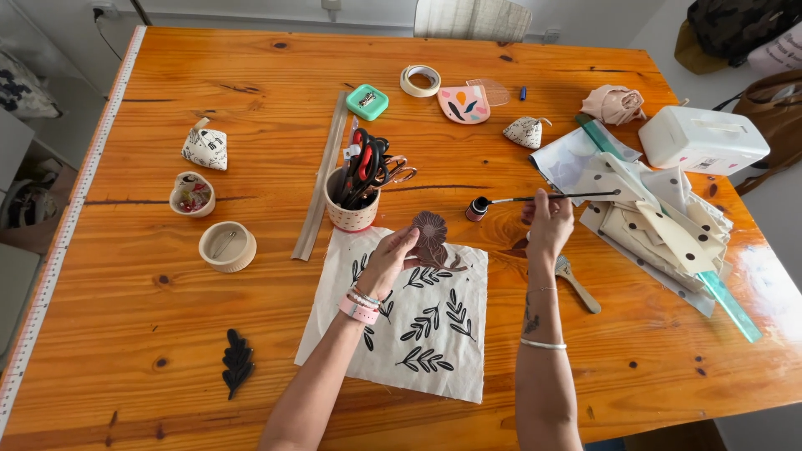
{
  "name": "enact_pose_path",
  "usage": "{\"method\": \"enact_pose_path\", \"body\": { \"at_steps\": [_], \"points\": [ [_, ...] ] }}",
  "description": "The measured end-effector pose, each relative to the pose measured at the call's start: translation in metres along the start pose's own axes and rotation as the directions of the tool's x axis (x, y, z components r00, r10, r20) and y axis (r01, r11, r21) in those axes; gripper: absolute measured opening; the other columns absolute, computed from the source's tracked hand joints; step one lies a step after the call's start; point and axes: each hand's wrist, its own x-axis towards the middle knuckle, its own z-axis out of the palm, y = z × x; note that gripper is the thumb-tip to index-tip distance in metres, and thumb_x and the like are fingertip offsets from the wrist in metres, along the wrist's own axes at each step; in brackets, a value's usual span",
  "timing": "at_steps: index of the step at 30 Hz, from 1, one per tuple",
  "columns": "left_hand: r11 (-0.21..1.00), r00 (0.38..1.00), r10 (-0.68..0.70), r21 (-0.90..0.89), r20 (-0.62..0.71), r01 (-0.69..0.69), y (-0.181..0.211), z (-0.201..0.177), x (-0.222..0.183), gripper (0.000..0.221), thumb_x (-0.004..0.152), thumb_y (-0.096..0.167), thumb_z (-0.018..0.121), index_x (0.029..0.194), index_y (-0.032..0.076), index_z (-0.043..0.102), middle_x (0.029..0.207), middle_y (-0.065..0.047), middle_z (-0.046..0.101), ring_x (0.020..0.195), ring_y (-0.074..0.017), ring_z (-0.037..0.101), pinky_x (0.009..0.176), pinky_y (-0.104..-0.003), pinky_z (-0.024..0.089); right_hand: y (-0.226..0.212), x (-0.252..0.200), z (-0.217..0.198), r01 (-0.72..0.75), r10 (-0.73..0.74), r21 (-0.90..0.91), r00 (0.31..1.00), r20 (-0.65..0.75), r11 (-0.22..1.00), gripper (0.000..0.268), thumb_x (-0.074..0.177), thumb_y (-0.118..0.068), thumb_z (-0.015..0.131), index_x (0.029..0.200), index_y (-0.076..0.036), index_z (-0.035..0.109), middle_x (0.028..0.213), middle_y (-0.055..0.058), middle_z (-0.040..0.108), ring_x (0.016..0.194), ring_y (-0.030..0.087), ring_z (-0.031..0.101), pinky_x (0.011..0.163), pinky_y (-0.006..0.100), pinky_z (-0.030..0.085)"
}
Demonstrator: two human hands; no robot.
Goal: The person is organizing craft materials, picking items from a shelf, and then using a paintbrush to apply paint to a small decorative leaf-shaped object on a wooden table.
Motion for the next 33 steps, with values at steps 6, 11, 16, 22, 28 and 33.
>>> {"method": "enact_pose_path", "body": {
  "at_steps": [6,11,16,22,28,33],
  "points": [
    [0.999,1.0,0.004,-0.041,0.015,-0.004,-0.023,-0.008,0.011,0.042,0.117,0.035,0.058,0.142,0.004,0.07,0.121,-0.013,0.077,0.102,-0.0201,0.077,0.093,-0.04,0.067,0.018,-0.01,-0.003,-0.074,0.083,0.131,0.994,-0.065,0.989,0.015,0.109,-0.016,0.067,0.103,-0.003,0.063,0.08,0.012,0.076,0.064,0.014,0.073,0.055,0.026,0.063],
    [0.996,0.999,0.017,-0.091,-0.036,-0.02,-0.014,0.0,0.01,0.049,0.116,0.035,0.058,0.155,0.005,0.06,0.127,-0.017,0.076,0.112,-0.0272,0.078,0.096,-0.043,0.066,-0.045,-0.055,-0.031,0.075,-0.06,0.203,0.995,-0.078,0.976,0.016,0.117,-0.019,0.062,0.107,-0.005,0.06,0.083,0.012,0.073,0.068,0.014,0.07,0.058,0.024,0.058],
    [0.994,0.986,0.107,0.009,-0.127,-0.106,-0.032,-0.014,0.021,0.042,0.115,0.029,0.058,0.148,0.002,0.056,0.118,-0.014,0.07,0.11,-0.025,0.075,0.097,-0.042,0.066,-0.069,-0.143,-0.045,0.24,-0.264,0.149,0.95,0.169,0.959,0.027,0.119,-0.019,0.056,0.107,-0.004,0.075,0.077,0.012,0.074,0.06,0.016,0.068,0.055,0.028,0.058],
    [0.934,0.952,0.263,0.29,-0.158,-0.21,-0.049,-0.021,0.023,0.037,0.107,0.011,0.07,0.137,0.001,0.051,0.108,-0.025,0.065,0.108,-0.0351,0.076,0.088,-0.049,0.068,-0.079,-0.186,-0.025,0.113,-0.136,0.28,0.989,0.063,0.953,0.008,0.108,0.0,0.071,0.107,0.008,0.074,0.082,0.019,0.075,0.067,0.019,0.072,0.065,0.033,0.066],
    [0.982,0.966,0.191,0.031,-0.172,-0.189,-0.061,-0.021,0.027,0.03,0.111,0.021,0.061,0.132,0.003,0.049,0.098,-0.022,0.066,0.093,-0.0221,0.074,0.09,-0.045,0.067,-0.097,-0.187,-0.013,0.235,-0.242,0.175,0.97,0.019,0.956,0.013,0.113,-0.003,0.066,0.105,0.006,0.071,0.08,0.02,0.077,0.063,0.024,0.075,0.06,0.036,0.066],
    [0.983,0.977,0.18,-0.023,-0.118,-0.184,-0.08,-0.028,0.043,0.031,0.113,0.019,0.058,0.134,0.0,0.046,0.105,-0.027,0.069,0.1,-0.0293,0.078,0.094,-0.053,0.065,-0.103,-0.186,-0.009,0.293,-0.297,0.115,0.955,0.019,0.949,0.016,0.115,-0.006,0.064,0.106,0.005,0.07,0.081,0.019,0.077,0.064,0.023,0.074,0.061,0.034,0.064]
  ]
}}
